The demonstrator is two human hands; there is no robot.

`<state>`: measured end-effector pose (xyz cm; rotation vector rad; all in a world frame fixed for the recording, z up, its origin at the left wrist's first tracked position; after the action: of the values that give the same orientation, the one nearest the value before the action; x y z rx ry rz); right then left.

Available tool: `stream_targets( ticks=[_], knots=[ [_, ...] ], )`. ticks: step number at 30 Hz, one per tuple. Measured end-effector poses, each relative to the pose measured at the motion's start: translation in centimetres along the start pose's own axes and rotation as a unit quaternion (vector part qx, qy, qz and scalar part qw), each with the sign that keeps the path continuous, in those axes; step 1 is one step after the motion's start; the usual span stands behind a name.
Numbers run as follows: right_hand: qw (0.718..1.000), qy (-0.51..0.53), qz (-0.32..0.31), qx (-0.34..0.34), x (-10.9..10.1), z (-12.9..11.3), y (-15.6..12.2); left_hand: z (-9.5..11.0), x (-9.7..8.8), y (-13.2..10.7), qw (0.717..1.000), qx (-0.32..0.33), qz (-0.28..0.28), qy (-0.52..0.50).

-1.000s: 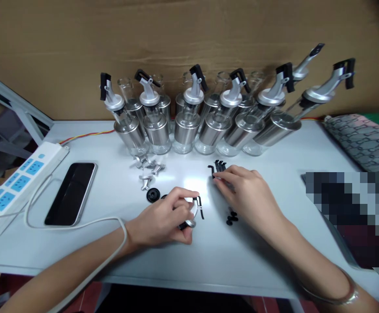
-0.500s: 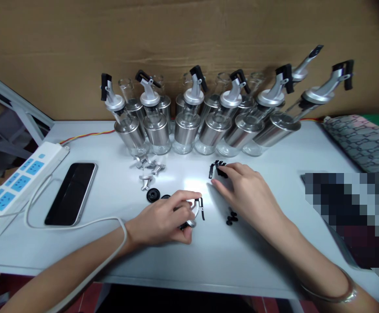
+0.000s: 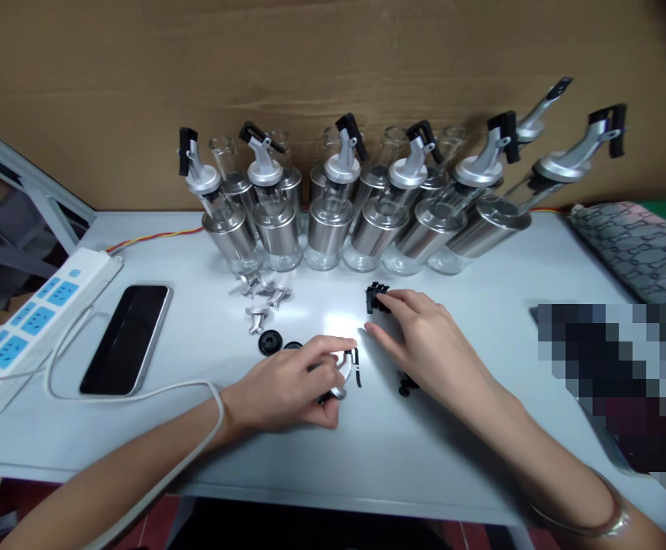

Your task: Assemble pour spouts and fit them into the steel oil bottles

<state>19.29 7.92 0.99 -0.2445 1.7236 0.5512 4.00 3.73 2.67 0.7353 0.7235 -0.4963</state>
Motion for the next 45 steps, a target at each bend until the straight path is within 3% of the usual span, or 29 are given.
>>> stream_targets(
  ticks=[37, 45],
  knots=[
    [0.996, -0.001, 0.010, -0.084, -0.1, -2.2, -0.2, 0.1, 0.1, 0.1, 1.000, 0.001, -0.003, 0.013],
    [0.998, 0.034, -0.003, -0.061, -0.6, -2.1, -0.2, 0.2, -0.1, 0.2, 1.000, 0.008, 0.012, 0.013]
  ],
)
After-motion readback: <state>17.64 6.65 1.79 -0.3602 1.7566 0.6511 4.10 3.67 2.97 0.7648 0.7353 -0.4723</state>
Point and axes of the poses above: each hand's wrist, its own y-axis towards the middle knuckle, its own x-axis out of the palm, z = x × y, the point moved 7 cm from there along y, towards the middle knuckle, and after that the axes turned 11 degrees about -x, right-handed, at the moved point
